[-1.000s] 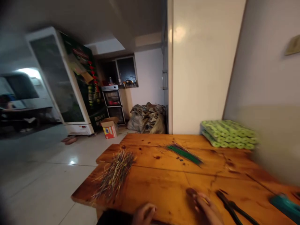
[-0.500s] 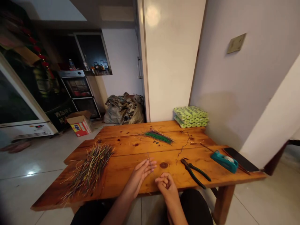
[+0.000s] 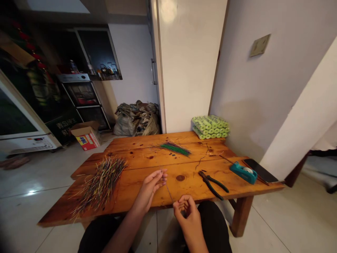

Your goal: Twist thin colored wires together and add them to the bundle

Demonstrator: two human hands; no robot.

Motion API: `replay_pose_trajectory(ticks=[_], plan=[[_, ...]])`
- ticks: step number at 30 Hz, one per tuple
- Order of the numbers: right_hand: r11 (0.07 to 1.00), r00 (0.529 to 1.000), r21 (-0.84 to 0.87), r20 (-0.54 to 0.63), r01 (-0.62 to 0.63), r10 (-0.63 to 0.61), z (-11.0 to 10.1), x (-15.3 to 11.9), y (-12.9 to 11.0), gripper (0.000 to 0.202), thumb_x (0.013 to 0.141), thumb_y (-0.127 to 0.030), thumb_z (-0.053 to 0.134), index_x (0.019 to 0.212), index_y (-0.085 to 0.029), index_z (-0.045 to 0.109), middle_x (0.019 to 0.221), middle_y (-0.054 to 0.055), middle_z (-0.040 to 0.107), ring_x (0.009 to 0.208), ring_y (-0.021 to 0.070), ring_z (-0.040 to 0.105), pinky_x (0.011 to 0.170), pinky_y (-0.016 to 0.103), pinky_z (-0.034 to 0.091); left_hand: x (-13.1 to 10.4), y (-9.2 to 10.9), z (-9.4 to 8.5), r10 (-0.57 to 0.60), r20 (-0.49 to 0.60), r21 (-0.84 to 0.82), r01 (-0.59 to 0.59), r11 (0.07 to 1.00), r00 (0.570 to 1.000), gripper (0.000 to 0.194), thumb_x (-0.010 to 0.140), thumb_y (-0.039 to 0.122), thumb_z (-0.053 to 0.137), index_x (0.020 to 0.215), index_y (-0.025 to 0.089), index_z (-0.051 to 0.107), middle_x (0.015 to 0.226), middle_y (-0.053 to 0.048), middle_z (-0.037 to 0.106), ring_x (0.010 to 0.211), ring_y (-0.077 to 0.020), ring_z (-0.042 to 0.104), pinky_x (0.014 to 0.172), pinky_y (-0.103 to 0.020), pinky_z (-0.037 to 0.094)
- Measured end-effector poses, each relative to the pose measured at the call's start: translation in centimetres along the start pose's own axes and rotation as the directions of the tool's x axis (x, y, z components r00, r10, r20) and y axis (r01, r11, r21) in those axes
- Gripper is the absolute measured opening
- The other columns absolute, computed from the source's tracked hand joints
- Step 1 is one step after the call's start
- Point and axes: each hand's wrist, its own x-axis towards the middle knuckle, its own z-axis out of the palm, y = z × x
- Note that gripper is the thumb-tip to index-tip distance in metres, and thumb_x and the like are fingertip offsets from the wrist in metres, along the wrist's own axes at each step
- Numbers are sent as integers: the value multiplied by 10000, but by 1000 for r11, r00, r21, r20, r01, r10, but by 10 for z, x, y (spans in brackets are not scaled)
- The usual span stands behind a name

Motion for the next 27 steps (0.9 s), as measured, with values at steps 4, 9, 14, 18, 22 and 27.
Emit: replay_pose_trajectory(ticks=[4,9,14,18,22,27], plan=[[965,990,-230,-38,122,-135,3,-10,-7,198,683,-319,634,715,-202,478,618,-24,491,563,118,478,552,217,406,-3,5,0,30,-19,32,-29,999,999,290,672,340,653,880,140,680,798,-61,646,689,-114,564,656,-221,433],[900,978,-399,-28,179,-207,3,-18,-9,144,705,-298,588,696,-206,478,597,-28,481,540,120,471,532,214,400,-6,6,0,53,-29,60,-51,997,998,287,695,366,624,836,125,693,736,-53,639,625,-99,547,623,-209,431],[917,986,-375,-33,139,-163,-3,-19,2,157,709,-316,591,708,-208,477,606,-26,488,553,127,473,547,219,403,-13,-9,-2,-23,18,-4,23,1000,1000,331,698,384,620,880,116,682,755,-75,662,653,-124,577,666,-238,442],[932,993,-348,-11,106,-117,-7,-17,11,184,701,-336,606,712,-206,477,604,-29,472,549,127,463,553,224,410,-18,-20,-3,-57,26,-23,57,998,998,354,692,397,624,888,109,680,765,-89,666,670,-138,586,681,-247,440],[927,993,-359,8,111,-116,-10,-16,16,197,713,-351,596,708,-206,464,594,-34,461,543,123,464,554,221,412,-21,-21,-2,-50,10,-26,50,998,999,366,692,414,619,875,102,679,776,-95,665,690,-150,586,712,-266,443],[930,994,-354,3,99,-105,-10,-14,20,202,702,-357,609,693,-202,481,590,-29,478,544,123,474,549,215,418,-25,-23,-2,-75,30,28,74,997,997,369,676,403,637,884,101,682,785,-101,671,724,-166,594,713,-270,448]])
